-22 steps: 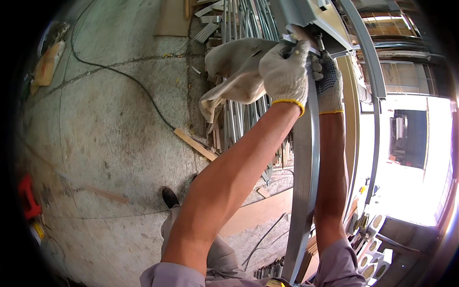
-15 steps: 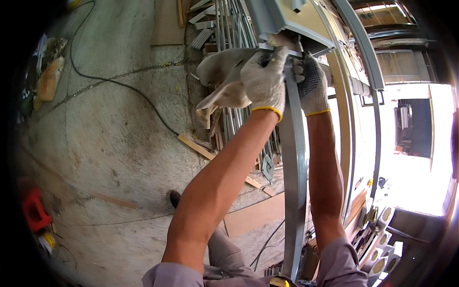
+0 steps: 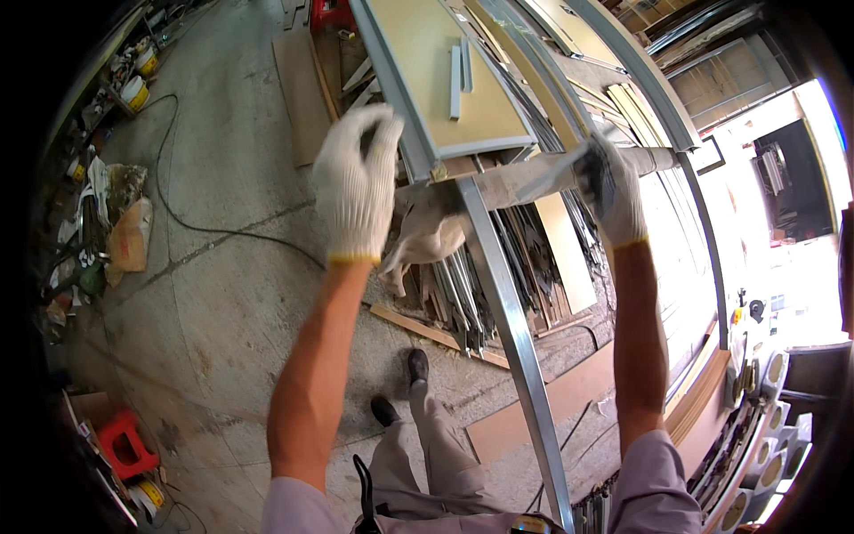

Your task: The person assembles a window frame by inserting metal strips into the frame profile, applying sealant with a caulking gun, and securing components with a pneumatic nail gun. The person handles metal strips, a sealant tube, and a nail gun while working on a large frame structure.

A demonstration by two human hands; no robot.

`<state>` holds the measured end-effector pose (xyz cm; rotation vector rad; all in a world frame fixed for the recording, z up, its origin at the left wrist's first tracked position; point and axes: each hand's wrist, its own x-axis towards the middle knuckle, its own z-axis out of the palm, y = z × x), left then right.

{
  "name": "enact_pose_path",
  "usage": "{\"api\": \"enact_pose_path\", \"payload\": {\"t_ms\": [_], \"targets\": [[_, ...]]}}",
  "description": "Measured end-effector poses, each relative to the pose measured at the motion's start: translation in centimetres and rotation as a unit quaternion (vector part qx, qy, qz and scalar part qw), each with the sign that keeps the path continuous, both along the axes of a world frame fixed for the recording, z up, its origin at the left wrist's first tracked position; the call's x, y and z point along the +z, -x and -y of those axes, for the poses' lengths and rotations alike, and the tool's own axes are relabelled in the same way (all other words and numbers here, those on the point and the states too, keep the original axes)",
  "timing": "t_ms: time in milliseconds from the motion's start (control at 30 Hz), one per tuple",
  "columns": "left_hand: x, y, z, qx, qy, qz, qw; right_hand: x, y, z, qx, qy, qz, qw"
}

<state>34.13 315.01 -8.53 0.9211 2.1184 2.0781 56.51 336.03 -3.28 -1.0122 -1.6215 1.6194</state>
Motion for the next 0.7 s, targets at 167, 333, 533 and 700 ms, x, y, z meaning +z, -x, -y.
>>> {"api": "enact_pose_path", "payload": {"t_ms": [167, 333, 533, 700], "targets": [[6.4, 2.0, -8.1, -0.032, 0.422, -0.146, 0.894, 3.1, 6.4, -5.4, 0.067, -0.097, 0.088, 0.989], [5.3, 4.1, -10.2, -0.082, 0.467, -0.105, 0.874, 2.9, 10.6, -7.1, 0.188, -0.095, 0.245, 0.946], [6.5, 3.9, -11.2, -0.095, 0.502, -0.074, 0.857, 1.6, 13.3, -7.6, 0.221, -0.192, 0.309, 0.905], [5.9, 4.0, -11.6, -0.067, 0.501, -0.079, 0.859, 1.6, 13.8, -7.9, 0.220, -0.195, 0.323, 0.899]]}}
